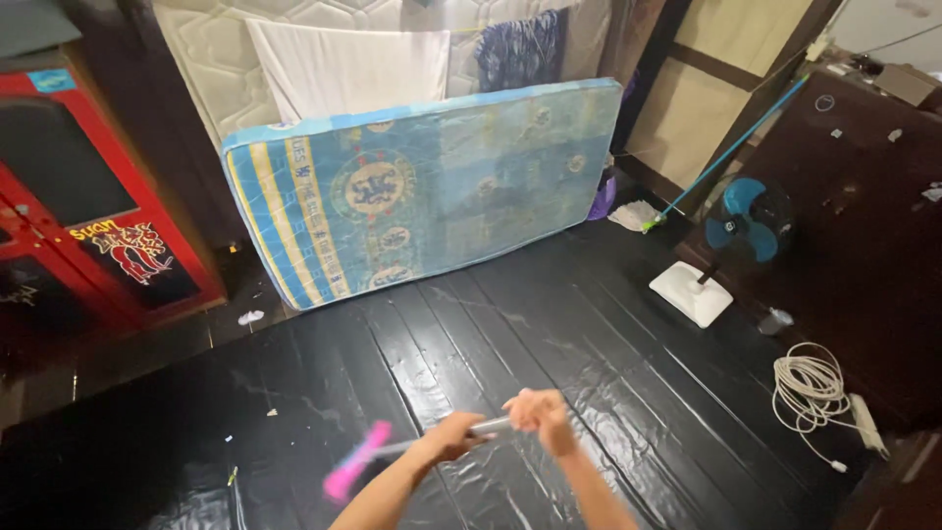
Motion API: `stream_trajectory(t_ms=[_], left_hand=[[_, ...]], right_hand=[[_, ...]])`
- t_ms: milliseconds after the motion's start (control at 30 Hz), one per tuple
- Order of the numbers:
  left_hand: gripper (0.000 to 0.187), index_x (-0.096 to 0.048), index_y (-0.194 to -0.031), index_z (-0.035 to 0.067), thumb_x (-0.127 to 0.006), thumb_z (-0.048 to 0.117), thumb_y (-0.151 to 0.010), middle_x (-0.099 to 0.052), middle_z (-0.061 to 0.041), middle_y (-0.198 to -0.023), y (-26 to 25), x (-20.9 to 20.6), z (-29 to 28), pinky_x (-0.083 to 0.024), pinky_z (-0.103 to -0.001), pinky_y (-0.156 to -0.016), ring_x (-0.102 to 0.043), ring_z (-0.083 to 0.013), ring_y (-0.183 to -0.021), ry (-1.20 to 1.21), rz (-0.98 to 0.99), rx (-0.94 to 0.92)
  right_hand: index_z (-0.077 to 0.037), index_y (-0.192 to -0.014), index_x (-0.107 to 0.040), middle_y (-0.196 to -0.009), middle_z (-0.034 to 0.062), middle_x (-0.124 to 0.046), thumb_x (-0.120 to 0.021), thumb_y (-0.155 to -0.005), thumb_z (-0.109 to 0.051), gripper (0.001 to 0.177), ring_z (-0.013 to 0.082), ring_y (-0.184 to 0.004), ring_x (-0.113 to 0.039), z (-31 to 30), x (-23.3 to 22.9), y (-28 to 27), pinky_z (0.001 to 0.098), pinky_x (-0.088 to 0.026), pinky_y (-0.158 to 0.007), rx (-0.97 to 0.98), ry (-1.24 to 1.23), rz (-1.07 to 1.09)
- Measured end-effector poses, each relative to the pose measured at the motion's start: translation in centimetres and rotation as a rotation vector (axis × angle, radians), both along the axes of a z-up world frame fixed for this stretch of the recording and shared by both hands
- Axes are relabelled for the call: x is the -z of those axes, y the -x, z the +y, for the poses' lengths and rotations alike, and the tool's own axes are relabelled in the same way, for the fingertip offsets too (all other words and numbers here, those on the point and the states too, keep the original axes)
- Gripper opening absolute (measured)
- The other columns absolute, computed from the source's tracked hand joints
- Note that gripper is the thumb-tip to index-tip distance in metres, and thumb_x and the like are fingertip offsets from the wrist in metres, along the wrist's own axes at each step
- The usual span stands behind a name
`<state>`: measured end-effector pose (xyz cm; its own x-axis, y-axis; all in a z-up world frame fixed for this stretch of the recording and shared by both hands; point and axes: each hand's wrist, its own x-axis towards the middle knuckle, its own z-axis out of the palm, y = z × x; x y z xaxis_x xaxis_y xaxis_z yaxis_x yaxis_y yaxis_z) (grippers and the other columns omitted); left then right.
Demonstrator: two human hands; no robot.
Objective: The person sweeps a black plastic-covered floor with a pink broom, gathering debris into a pile. They briefly lift a black dustpan to sweep underneath it, then resume sweeping the floor area.
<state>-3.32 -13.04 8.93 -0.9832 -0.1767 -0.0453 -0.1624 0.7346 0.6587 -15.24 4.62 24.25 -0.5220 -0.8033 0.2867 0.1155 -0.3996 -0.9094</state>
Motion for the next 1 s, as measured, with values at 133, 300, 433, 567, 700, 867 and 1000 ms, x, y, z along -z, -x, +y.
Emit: stream_trajectory(t_ms=[133,300,433,567,700,867,1000], left_hand=[[0.037,-0.058,-0.090,0.015,-0.053,0.049,-0.106,-0.061,-0.001,-0.078,1.9,-4.6,4.0,-0.040,-0.037,-0.062,-0.051,-0.0151,-0.068,-0.232,0.072,0.196],[0.048,-0.041,-0.082,0.013,-0.048,0.053,-0.107,-0.038,-0.003,-0.069,1.9,2.9,6.9,-0.033,-0.043,-0.058,-0.038,-0.0177,-0.064,-0.273,0.208,0.242],[0.045,-0.052,-0.087,0.013,-0.053,0.052,-0.109,-0.047,-0.007,-0.072,0.2,5.0,5.5,-0.037,-0.044,-0.060,-0.038,-0.0170,-0.065,-0.251,0.172,0.273],[0.035,-0.068,-0.102,0.013,-0.055,-0.001,-0.073,-0.073,-0.001,-0.098,-3.6,9.7,0.7,-0.051,-0.035,-0.079,-0.060,-0.0121,-0.086,-0.189,-0.056,0.234],[0.034,-0.058,-0.090,0.019,-0.061,-0.003,-0.064,-0.067,0.001,-0.085,-7.1,11.5,-3.6,-0.046,-0.035,-0.073,-0.056,-0.0113,-0.082,-0.127,-0.080,0.110],[0.029,-0.069,-0.105,0.022,-0.080,0.033,-0.081,-0.069,-0.010,-0.115,-9.8,12.3,-6.1,-0.054,-0.046,-0.094,-0.065,-0.0340,-0.113,0.184,-0.585,-0.117],[0.023,-0.064,-0.115,0.031,-0.066,0.038,-0.093,-0.060,0.002,-0.126,-7.0,9.8,-5.5,-0.050,-0.060,-0.098,-0.052,-0.0285,-0.129,0.121,-0.625,-0.247]], right_hand=[[-0.013,-0.050,-0.048,-0.047,0.0020,-0.050,-0.054,-0.101,-0.039,0.058,0.0150,-0.045,-0.048,0.2,-5.9,0.6,0.0405,-0.053,-0.075,-0.101,0.064,0.283],[-0.009,-0.047,-0.057,-0.045,0.0043,-0.055,-0.051,-0.100,-0.052,0.068,0.0181,-0.046,-0.053,-0.2,-3.5,-2.4,0.0418,-0.057,-0.070,-0.086,0.015,0.336],[-0.009,-0.047,-0.047,-0.043,0.0059,-0.046,-0.055,-0.095,-0.024,0.051,0.0187,-0.045,-0.045,0.3,0.8,-4.5,0.0403,-0.053,-0.069,-0.077,0.013,0.105],[-0.012,-0.052,-0.043,-0.050,0.0033,-0.045,-0.048,-0.097,-0.025,0.047,0.0191,-0.051,-0.043,-0.1,4.3,-7.2,0.0437,-0.054,-0.080,-0.104,0.022,0.144],[-0.010,-0.054,-0.045,-0.054,0.0064,-0.048,-0.051,-0.102,-0.029,0.052,0.0202,-0.057,-0.045,-2.1,11.3,-9.9,0.0410,-0.047,-0.086,-0.176,-0.072,-0.083],[-0.010,-0.053,-0.047,-0.062,0.0099,-0.063,-0.053,-0.103,-0.014,0.051,0.0210,-0.069,-0.061,-2.8,16.8,-13.1,0.0361,-0.046,-0.072,-0.079,-0.208,0.032],[-0.001,-0.084,-0.087,-0.074,0.0086,-0.081,-0.064,-0.087,-0.007,0.024,0.0124,-0.056,-0.066,-1.7,22.0,-7.0,0.0249,-0.047,-0.050,-0.080,-0.488,-0.004]])
